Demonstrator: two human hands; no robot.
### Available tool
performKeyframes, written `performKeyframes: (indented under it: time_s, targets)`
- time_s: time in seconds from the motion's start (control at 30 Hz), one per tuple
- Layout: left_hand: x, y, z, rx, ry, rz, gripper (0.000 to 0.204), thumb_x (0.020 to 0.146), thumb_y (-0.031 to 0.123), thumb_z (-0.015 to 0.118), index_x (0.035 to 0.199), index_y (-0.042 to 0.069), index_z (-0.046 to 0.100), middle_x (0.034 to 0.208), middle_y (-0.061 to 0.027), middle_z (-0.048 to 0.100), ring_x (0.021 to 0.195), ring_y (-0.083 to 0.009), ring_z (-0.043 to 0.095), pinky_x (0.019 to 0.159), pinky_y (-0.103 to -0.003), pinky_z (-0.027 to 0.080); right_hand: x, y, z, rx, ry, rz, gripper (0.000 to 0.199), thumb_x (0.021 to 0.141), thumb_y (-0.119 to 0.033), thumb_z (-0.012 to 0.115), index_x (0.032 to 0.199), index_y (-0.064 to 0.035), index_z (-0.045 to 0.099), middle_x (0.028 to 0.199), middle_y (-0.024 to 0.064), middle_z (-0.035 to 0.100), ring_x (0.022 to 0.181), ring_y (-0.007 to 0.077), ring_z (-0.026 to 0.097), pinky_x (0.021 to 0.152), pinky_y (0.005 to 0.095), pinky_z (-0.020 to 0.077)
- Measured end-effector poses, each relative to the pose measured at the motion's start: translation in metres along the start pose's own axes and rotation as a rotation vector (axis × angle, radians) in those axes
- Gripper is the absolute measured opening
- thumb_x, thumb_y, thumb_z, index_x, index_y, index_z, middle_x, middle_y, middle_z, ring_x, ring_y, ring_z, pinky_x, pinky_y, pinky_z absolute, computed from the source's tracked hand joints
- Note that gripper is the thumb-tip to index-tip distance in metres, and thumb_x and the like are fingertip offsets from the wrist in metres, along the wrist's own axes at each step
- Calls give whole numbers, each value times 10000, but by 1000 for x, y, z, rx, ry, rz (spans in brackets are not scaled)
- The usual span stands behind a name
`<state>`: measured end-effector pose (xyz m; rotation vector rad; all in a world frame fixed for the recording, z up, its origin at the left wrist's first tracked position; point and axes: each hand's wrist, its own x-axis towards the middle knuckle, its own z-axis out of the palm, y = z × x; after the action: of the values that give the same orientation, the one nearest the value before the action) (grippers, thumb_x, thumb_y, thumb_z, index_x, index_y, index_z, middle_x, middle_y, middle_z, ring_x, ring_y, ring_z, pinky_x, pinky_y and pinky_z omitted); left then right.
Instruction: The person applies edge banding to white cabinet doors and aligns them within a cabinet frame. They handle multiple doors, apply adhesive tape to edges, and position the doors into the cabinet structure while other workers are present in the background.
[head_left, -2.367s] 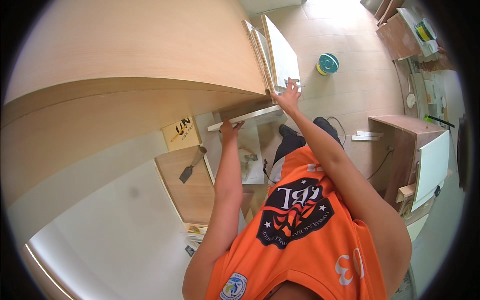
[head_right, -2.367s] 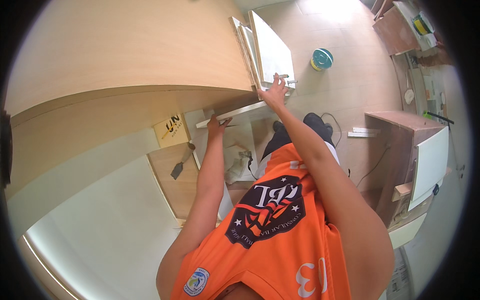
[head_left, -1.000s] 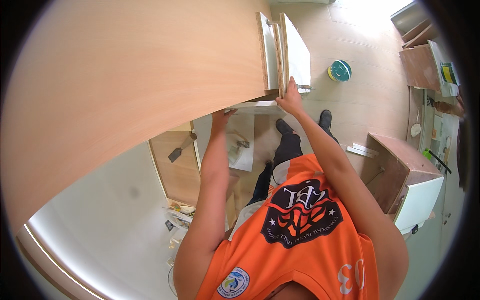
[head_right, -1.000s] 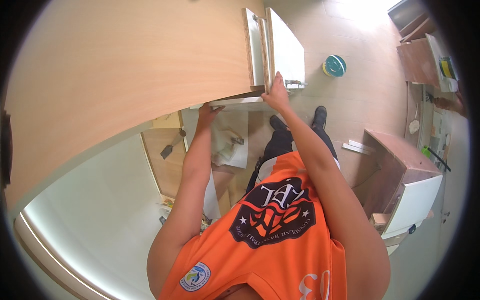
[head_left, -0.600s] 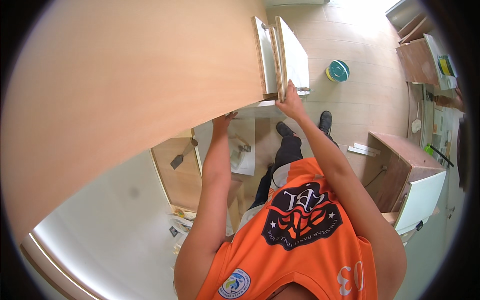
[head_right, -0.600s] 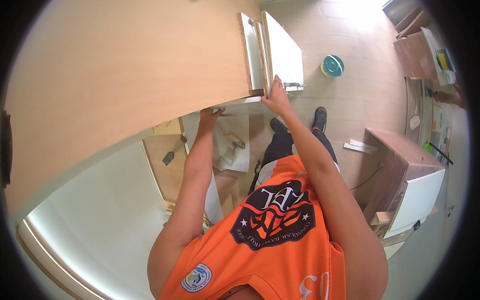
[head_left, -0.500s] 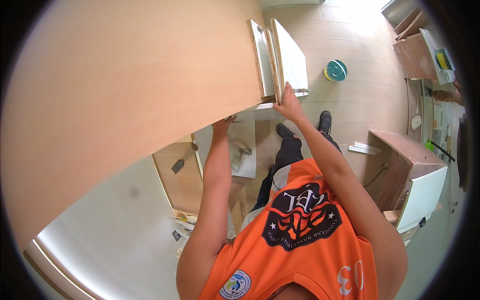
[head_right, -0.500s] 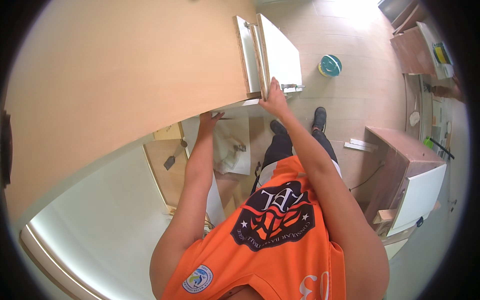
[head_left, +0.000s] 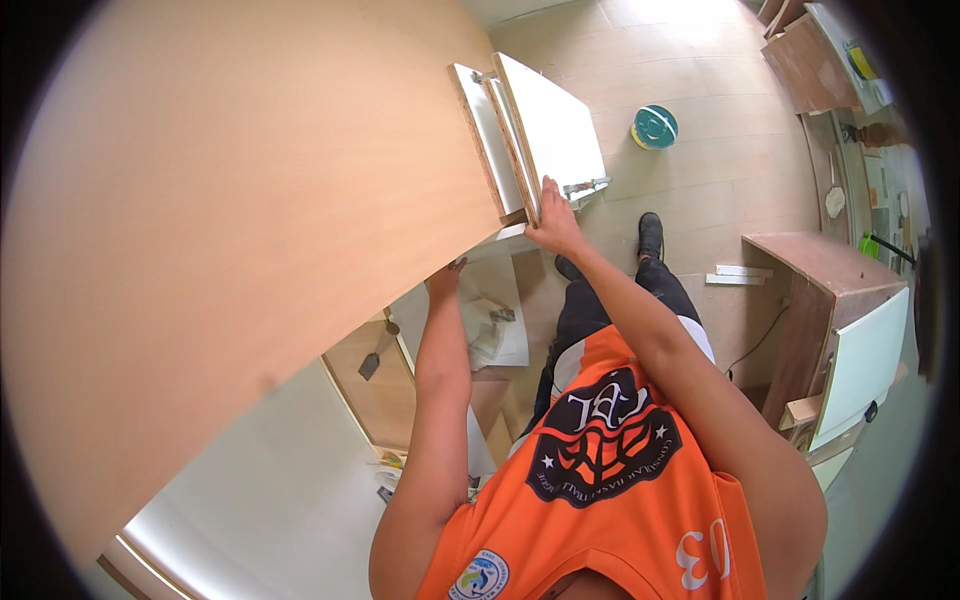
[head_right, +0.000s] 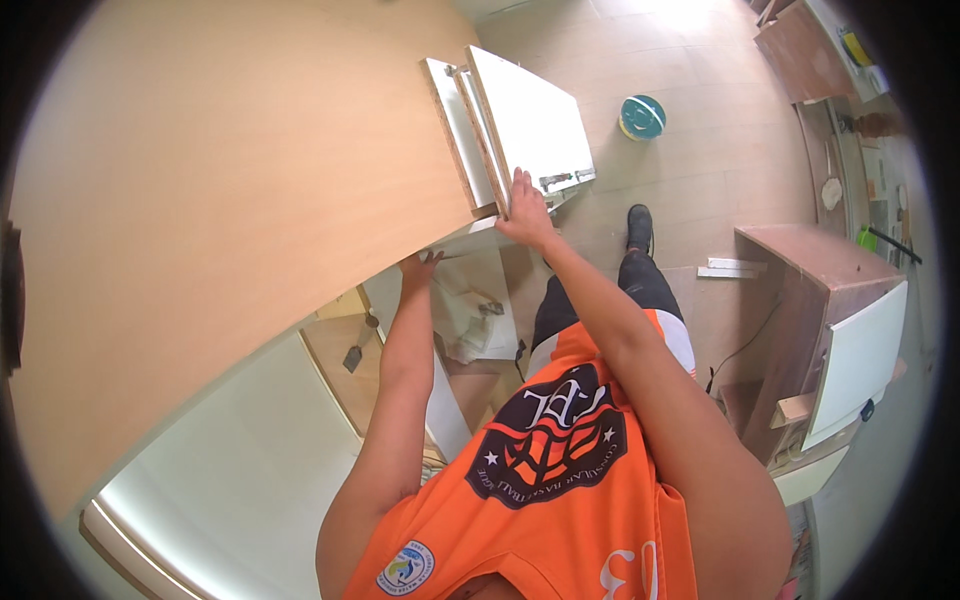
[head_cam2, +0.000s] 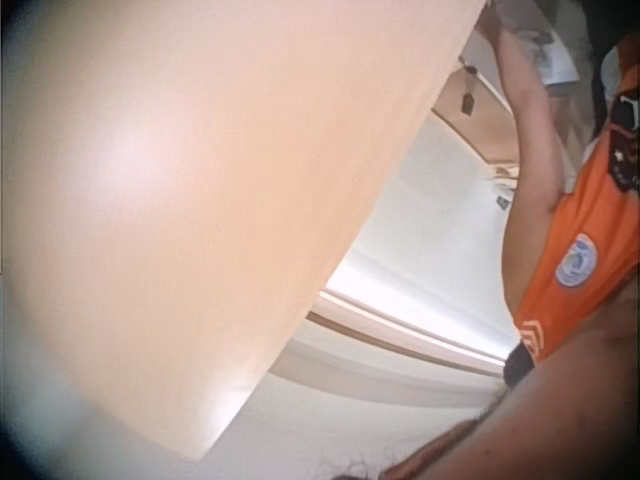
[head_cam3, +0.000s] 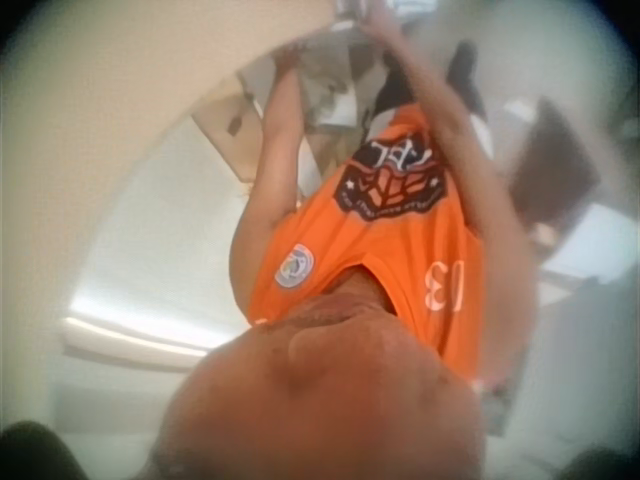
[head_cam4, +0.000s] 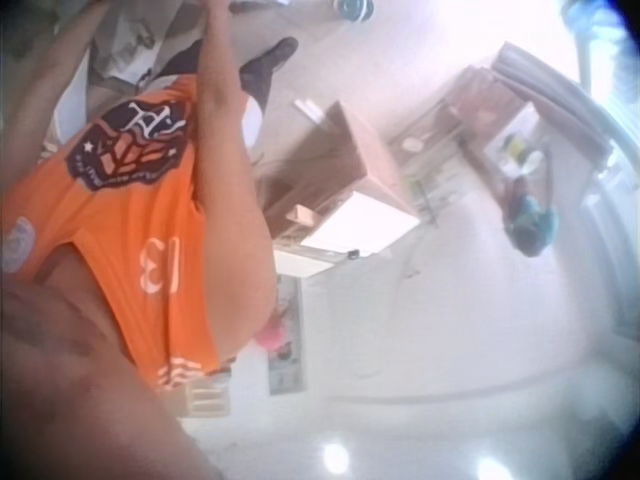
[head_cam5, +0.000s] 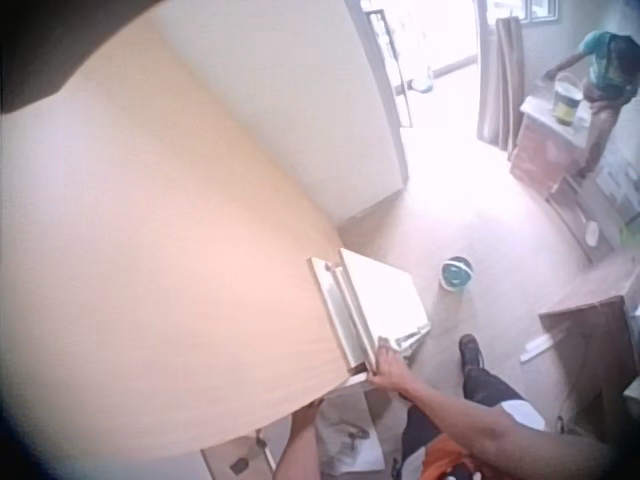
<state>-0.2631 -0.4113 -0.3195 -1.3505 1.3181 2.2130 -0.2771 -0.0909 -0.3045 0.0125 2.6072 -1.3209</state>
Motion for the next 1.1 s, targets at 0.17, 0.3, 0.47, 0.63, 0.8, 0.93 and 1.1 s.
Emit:
performKeyframes:
  time_s: [0.17,0.3,0.47,0.63,0.8,0.93,1.1]
  targets:
    - [2,4,8,42,-18,33,764,967,535,559,1568,248,186,1649,-95,87,1394,-459,256,1102,-676,310,2,5,-2,53,-22,-3,1096,743,-327,728,1529,112,104,1502,422,265,1375,523,352,1152,525,307]
    - [1,3,10,55,-32,68,784,964,547,561,1576,253,170,1653,-94,76,1391,-460,263,1112,-673,299,6,5,-4,59,-110,12,1071,770,-350,698,1542,89,100,1500,430,259,1389,525,333,1161,530,293]
    - [-13,-17,-12,12,13,131,809,959,562,562,1586,259,150,1657,-94,63,1386,-461,271,1125,-669,285,22,10,0,137,-155,65,1069,850,-520,662,1566,34,94,1526,401,243,1394,519,337,1153,543,302]
    - [-53,-41,9,-163,347,67,838,976,657,443,1604,261,54,1662,-125,79,1416,-491,296,1146,-679,258,90,14,-9,201,-15,217,1091,879,-703,570,1582,-17,94,1572,350,194,1400,532,318,1136,563,326]
    - [-133,-116,-8,-98,322,-4,898,963,709,387,1609,241,-24,1664,-186,33,1472,-501,187,1171,-647,232,116,4,-27,67,-183,218,1104,849,-734,586,1598,-90,94,1578,331,198,1391,531,330,1129,586,332]
    - [-181,-157,-16,7,317,-121,909,951,737,378,1615,216,38,1654,-211,74,1475,-475,204,1157,-634,257,119,13,-22,187,-129,198,1076,861,-709,590,1603,-118,82,1582,328,191,1395,525,325,1125,584,336]
    - [-229,-192,-17,205,292,-180,914,954,748,341,1612,180,62,1659,-194,85,1475,-488,182,1162,-626,251,108,23,-52,282,-146,161,1044,899,-597,623,1582,-15,90,1556,357,215,1421,525,274,1171,539,277]
